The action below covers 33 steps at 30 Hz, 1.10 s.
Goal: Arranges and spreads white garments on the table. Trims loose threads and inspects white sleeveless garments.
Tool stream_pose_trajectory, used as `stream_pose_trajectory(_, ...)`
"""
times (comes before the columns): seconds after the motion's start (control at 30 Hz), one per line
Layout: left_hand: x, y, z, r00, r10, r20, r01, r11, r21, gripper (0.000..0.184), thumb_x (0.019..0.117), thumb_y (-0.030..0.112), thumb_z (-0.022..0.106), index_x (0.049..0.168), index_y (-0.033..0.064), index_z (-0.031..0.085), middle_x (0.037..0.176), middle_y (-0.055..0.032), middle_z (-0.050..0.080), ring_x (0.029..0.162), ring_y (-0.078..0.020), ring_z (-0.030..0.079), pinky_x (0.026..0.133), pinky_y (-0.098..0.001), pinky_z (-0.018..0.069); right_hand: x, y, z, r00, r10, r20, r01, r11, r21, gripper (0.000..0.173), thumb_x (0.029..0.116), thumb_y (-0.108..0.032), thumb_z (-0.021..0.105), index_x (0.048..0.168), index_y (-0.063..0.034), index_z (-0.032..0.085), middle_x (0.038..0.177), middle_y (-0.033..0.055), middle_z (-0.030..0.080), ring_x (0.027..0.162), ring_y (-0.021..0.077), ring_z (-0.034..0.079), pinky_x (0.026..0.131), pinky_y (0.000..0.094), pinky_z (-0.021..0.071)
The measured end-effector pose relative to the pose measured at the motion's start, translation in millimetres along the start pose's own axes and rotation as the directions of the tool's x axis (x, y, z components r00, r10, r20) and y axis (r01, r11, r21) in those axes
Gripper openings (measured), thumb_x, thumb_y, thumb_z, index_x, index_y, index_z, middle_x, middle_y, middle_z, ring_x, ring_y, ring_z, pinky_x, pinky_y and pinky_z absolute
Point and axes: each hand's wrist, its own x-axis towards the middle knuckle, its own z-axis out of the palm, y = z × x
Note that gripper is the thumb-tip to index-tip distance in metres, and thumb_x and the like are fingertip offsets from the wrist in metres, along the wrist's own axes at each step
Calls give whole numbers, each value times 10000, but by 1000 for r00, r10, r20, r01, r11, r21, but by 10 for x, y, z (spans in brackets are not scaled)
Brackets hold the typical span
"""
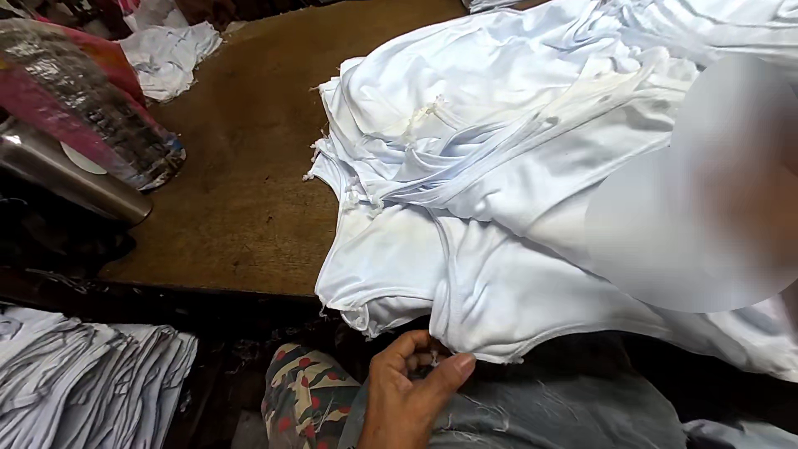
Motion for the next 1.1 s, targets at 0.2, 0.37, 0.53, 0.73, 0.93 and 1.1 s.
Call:
stream_pose_trajectory(0.2, 14, -7, 50, 978, -184, 97, 194, 975, -104, 166, 1003, 96, 645, 957, -41, 727, 838, -107, 744, 669, -159, 721, 591, -322, 634, -1003, -132, 415, 769, 16, 639, -370, 826, 425, 377, 1109, -279, 452, 1096, 18, 683, 756, -14, 579, 602, 4, 485, 542, 200, 423)
stream_pose_trajectory(0.37, -80, -46, -73, 983, -113, 144, 132, 982, -132, 121, 989, 62, 657, 984, -40, 721, 836, -99, 733, 639, -132, 698, 544, -298, 615, -1320, -60, 458, 628, 156, 762, -648, 648, 400, 421, 1120, -222, 348, 1051, 2, 698, 657, -76, 499, 530, 8, 413, 496, 208, 361)
stream_pose_trajectory(0.53, -179, -33, -77, 992, -33, 125, 47, 992, -113, 118, 998, 50, 638, 999, -48, 704, 813, -92, 715, 610, -121, 677, 516, -288, 601, -1310, -134, 567, 549, 202, 811, -756, 533, 379, 398, 1109, -197, 365, 1002, -33, 711, 602, -98, 462, 483, 7, 368, 454, 201, 314)
stream_pose_trajectory(0.73, -202, 1, -95, 993, 64, 98, -58, 997, -54, 92, 985, 17, 640, 974, -47, 704, 787, -80, 713, 588, -103, 667, 506, -266, 591, -1254, -138, 553, 557, 229, 798, -756, 538, 373, 384, 1101, -186, 374, 964, -55, 708, 610, -104, 472, 486, -4, 372, 454, 190, 311)
stream_pose_trajectory(0.93, -204, -34, -98, 991, 39, 124, -23, 991, -130, 89, 981, 13, 637, 968, -46, 703, 764, -82, 707, 574, -107, 660, 498, -271, 585, -1202, -205, 593, 563, 257, 786, -779, 482, 400, 385, 1105, -203, 390, 943, -63, 710, 607, -103, 475, 484, -6, 370, 449, 178, 302)
stream_pose_trajectory(1.1, -195, -23, -114, 989, 12, 145, 10, 988, -151, 88, 977, 14, 640, 958, -43, 705, 762, -81, 707, 568, -104, 654, 500, -269, 580, -1170, -244, 627, 588, 284, 757, -762, 508, 401, 360, 1093, -183, 435, 895, -66, 713, 606, -96, 496, 479, -11, 379, 444, 169, 312)
